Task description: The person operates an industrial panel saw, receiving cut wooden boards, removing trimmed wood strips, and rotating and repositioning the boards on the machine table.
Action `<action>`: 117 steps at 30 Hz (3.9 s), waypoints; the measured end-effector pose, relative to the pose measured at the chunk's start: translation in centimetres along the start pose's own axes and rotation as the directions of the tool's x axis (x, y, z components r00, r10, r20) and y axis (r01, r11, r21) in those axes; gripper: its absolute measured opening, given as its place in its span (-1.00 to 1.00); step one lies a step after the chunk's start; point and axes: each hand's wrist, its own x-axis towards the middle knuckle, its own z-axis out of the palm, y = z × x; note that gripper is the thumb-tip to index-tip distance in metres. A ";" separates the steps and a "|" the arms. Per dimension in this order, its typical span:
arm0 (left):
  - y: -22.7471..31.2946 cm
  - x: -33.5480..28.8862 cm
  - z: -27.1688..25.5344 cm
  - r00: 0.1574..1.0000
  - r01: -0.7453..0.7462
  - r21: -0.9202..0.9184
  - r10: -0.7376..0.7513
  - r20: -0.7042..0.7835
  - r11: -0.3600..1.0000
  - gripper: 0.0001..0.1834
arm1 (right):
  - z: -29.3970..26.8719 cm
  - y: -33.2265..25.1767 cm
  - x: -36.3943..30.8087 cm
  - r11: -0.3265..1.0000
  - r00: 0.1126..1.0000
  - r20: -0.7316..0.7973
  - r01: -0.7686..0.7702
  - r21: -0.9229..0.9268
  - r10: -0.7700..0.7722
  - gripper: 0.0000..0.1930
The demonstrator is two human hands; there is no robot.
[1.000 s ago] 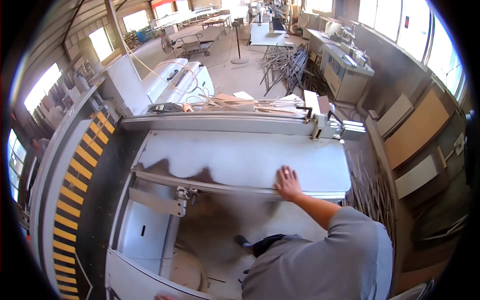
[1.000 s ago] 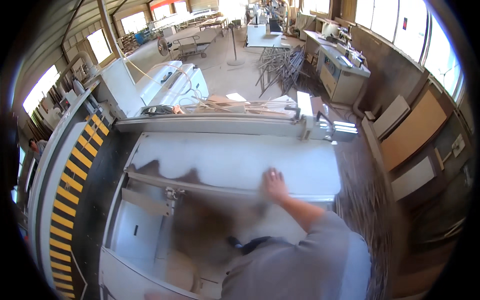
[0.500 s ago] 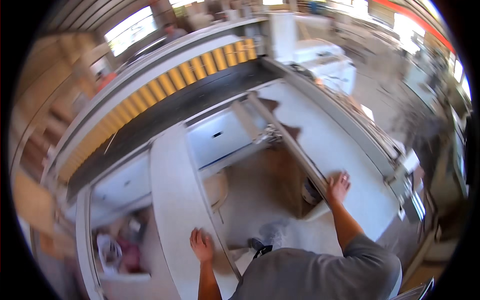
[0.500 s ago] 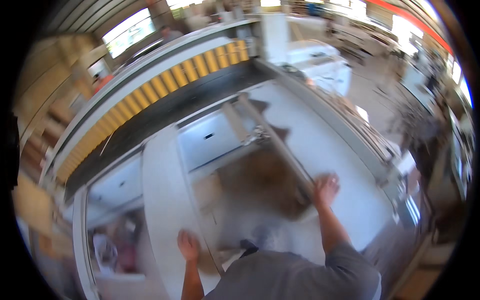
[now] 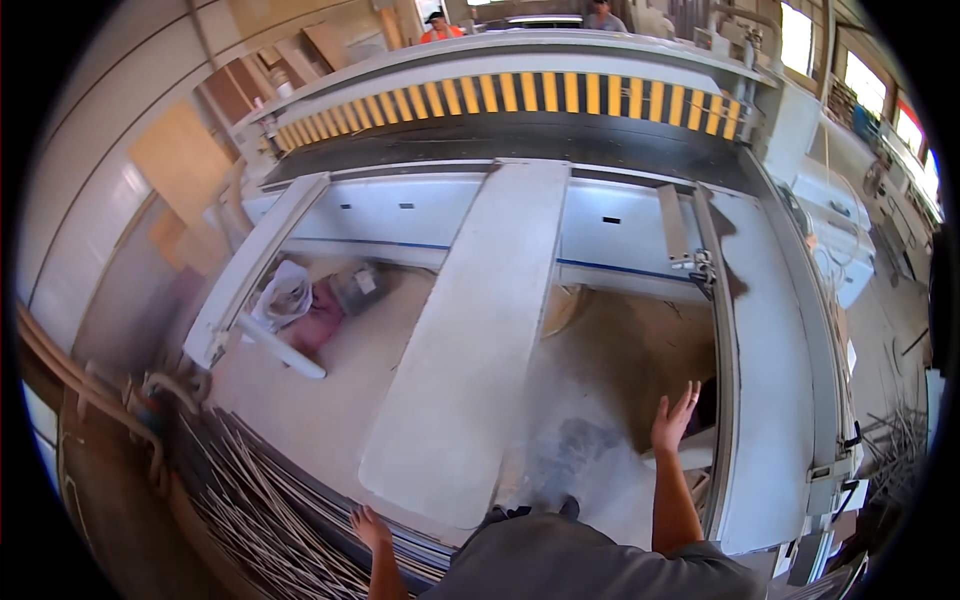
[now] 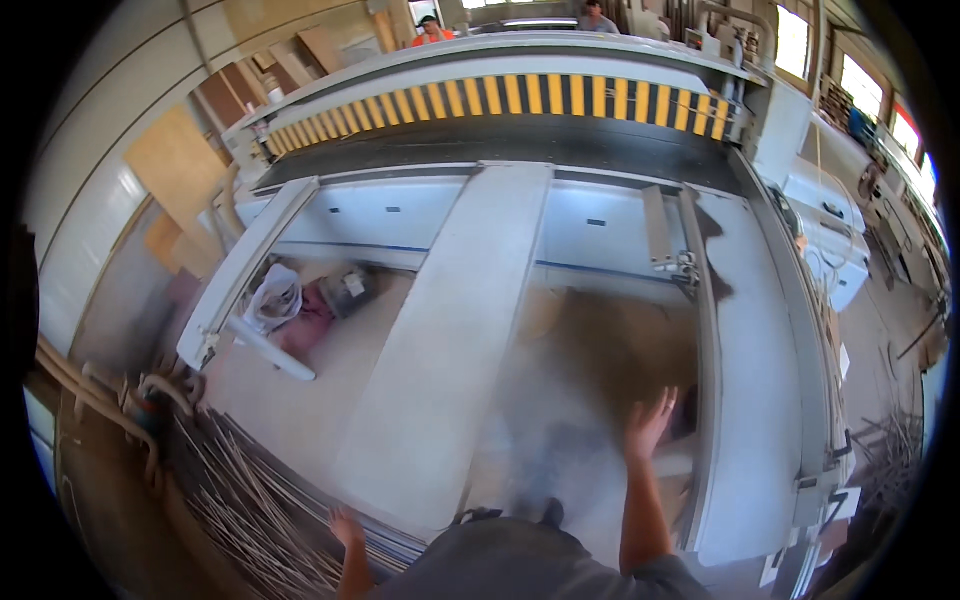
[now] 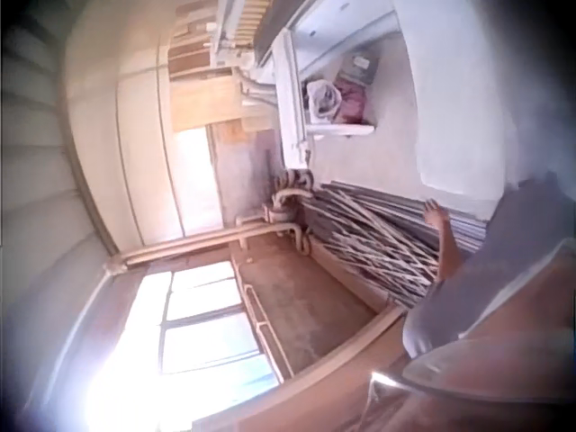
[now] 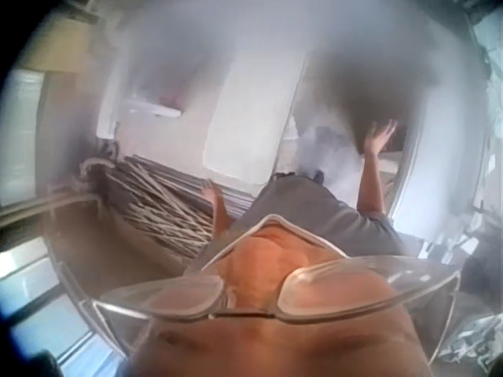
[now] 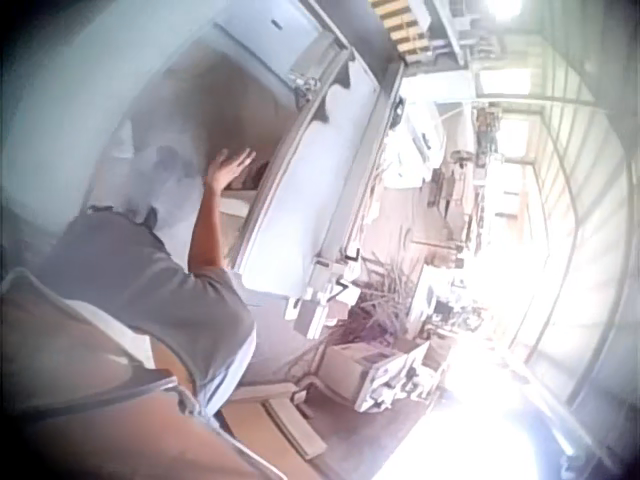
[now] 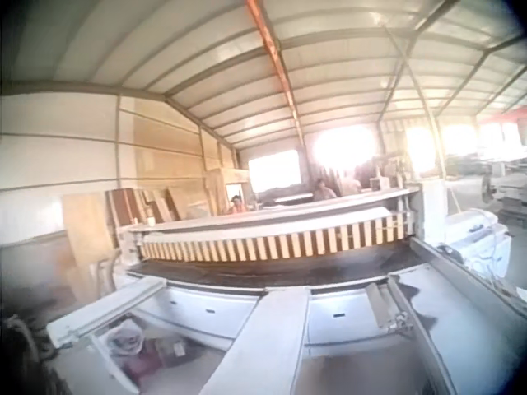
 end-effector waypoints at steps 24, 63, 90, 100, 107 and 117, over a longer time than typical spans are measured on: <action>34.5 15.2 1.1 0.891 -0.446 -0.508 0.419 -0.173 0.737 -0.40 | 5.0 -5.8 17.9 0.998 0.996 0.058 0.065 -0.025 -0.063 -0.41; 139.6 42.4 47.3 0.139 -0.941 -0.320 0.988 -0.068 0.111 -0.33 | 16.4 23.3 50.0 0.347 0.704 -0.341 -0.639 -0.686 0.622 -0.32; 66.1 68.6 26.6 0.993 -0.077 0.664 -0.005 0.120 0.744 -0.09 | 57.0 3.3 67.6 -0.177 0.273 0.740 -0.867 0.466 0.614 -0.48; 62.6 69.0 27.1 0.974 -0.224 0.571 0.197 0.109 0.790 -0.12 | 56.5 -1.5 63.0 0.025 0.266 0.594 -0.924 0.381 0.759 -0.46; 72.4 59.6 25.3 0.900 -0.415 0.584 0.221 0.376 0.698 0.00 | 45.0 -0.6 57.1 0.250 0.297 0.558 -0.955 0.162 0.775 -0.37; 70.6 46.6 21.7 0.819 -0.562 0.527 0.341 0.461 0.637 -0.03 | 34.3 2.6 40.4 0.370 0.480 0.567 -0.877 0.307 0.669 -0.39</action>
